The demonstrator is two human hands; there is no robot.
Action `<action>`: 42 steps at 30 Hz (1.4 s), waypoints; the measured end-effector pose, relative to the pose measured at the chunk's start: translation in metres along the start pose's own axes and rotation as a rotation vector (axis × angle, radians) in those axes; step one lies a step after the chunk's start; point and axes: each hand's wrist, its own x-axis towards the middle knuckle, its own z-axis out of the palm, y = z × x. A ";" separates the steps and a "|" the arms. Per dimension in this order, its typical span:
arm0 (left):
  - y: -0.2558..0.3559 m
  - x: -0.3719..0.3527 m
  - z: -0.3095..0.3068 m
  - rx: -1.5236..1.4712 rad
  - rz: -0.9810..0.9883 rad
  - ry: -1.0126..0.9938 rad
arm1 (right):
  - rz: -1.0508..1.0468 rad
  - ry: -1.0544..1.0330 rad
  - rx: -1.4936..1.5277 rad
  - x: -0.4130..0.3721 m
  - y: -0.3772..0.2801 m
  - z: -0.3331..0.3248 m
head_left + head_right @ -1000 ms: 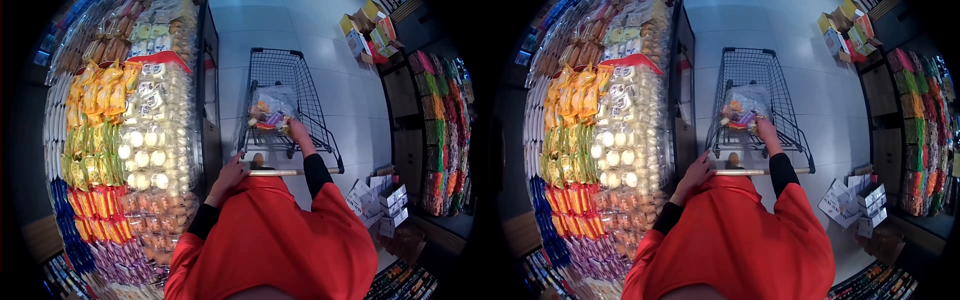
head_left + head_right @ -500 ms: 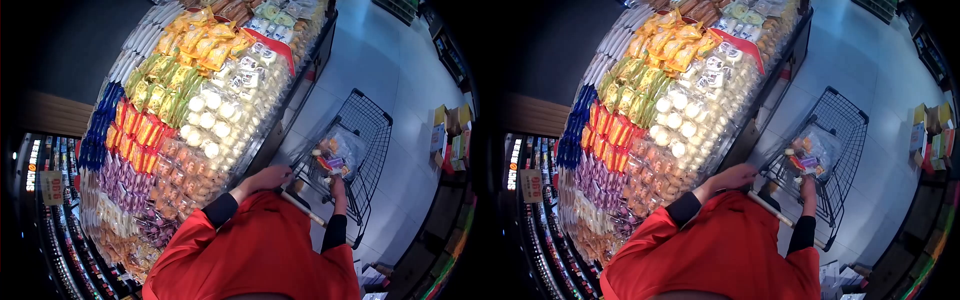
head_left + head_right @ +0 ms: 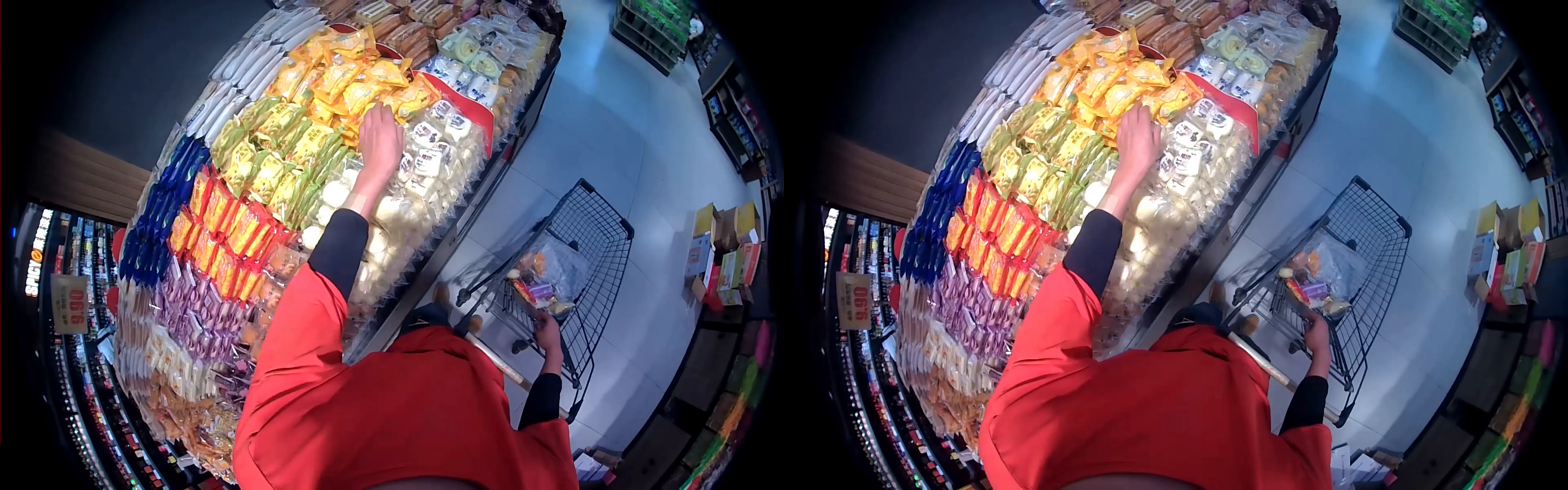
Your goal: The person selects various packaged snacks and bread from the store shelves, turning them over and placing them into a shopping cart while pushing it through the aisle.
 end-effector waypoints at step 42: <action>0.208 -0.190 -0.005 -1.055 0.410 -0.700 | -0.028 -0.135 1.765 -0.035 -0.209 -0.044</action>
